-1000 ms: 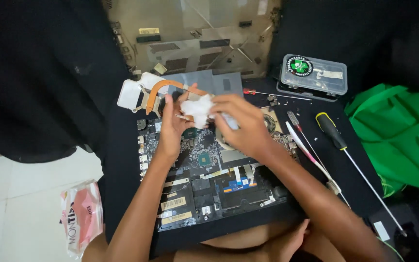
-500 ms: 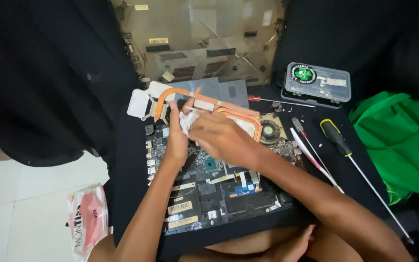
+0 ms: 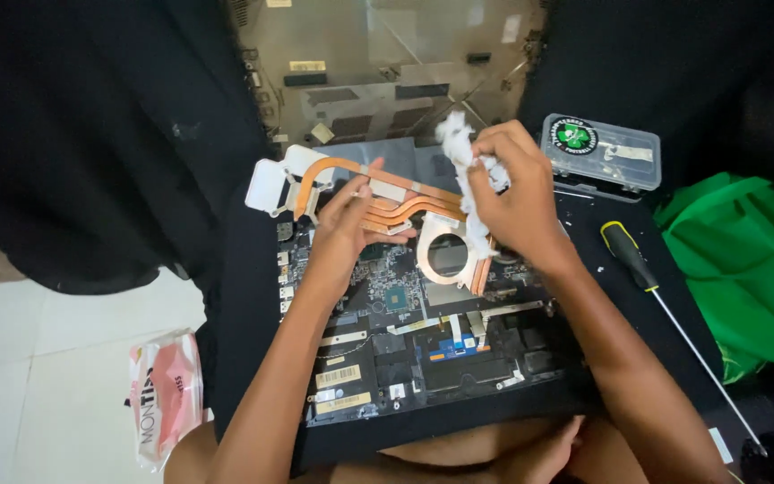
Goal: Cleaning old thermal paste and dust from a laptop heatsink and fan assembly using a tissue and a brush.
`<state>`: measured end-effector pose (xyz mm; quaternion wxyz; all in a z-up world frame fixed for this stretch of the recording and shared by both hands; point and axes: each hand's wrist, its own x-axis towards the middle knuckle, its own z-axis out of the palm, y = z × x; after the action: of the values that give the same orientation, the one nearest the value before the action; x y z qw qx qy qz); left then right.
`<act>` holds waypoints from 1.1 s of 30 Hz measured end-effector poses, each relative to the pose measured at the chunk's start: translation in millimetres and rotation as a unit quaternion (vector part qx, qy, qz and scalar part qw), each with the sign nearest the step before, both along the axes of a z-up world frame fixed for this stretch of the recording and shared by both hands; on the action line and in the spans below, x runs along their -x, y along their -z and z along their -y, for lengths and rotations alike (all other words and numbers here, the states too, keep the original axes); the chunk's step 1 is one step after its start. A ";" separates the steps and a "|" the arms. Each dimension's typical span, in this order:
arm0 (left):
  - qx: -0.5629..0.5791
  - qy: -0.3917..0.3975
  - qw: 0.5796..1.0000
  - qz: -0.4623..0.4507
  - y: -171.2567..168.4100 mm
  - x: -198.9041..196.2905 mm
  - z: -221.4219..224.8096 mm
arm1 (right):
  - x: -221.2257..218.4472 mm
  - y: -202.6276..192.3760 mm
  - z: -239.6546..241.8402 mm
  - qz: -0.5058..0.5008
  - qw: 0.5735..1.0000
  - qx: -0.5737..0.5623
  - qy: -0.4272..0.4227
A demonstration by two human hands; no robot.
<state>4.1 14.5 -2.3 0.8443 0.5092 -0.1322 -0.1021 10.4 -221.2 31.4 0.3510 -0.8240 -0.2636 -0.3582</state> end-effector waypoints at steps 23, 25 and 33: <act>0.082 -0.007 0.997 0.008 22.1 -7.7 2.4 | 10.6 29.1 16.3 -0.425 0.874 -0.174 -0.154; 0.060 -0.005 0.998 0.017 29.9 -9.7 2.5 | 9.6 32.9 18.7 -0.426 0.876 -0.170 -0.148; 0.069 0.021 0.994 0.078 21.4 -4.1 4.7 | 36.5 7.5 -20.0 -0.061 0.993 0.005 -0.104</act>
<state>8.2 9.8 -23.8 0.8620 0.4535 -0.2153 -0.0704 -26.1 -201.2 23.9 0.3975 -0.8142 -0.3279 -0.2675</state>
